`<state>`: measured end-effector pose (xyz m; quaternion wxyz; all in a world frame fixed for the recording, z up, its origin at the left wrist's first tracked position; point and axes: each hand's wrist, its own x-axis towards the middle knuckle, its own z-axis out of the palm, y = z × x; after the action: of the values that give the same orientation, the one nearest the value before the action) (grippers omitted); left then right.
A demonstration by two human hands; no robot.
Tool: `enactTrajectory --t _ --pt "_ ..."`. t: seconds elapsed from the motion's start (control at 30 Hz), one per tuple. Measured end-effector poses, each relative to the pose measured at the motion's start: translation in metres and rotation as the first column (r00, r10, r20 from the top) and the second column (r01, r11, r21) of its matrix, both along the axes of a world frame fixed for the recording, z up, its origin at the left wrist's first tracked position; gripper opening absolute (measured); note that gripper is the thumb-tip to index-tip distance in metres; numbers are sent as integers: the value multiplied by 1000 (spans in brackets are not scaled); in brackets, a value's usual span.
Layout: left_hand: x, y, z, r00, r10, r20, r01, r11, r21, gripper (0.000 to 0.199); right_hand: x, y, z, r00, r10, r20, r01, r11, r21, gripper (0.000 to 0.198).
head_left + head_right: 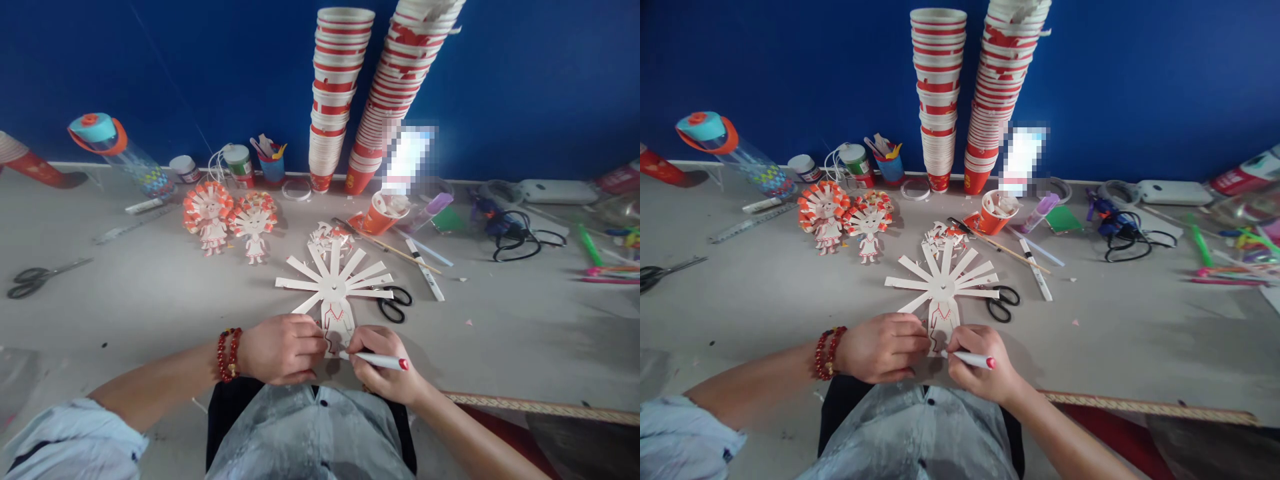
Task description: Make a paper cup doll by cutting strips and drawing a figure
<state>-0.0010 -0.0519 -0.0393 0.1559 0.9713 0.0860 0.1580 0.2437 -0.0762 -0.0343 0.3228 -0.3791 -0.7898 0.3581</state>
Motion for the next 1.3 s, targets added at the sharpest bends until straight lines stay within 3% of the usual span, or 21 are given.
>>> enactTrajectory --t 1.3 --pt "1 1 4 1000 -1 24 1 1000 1 27 1 0 2 992 -125 15 126 991 -43 11"
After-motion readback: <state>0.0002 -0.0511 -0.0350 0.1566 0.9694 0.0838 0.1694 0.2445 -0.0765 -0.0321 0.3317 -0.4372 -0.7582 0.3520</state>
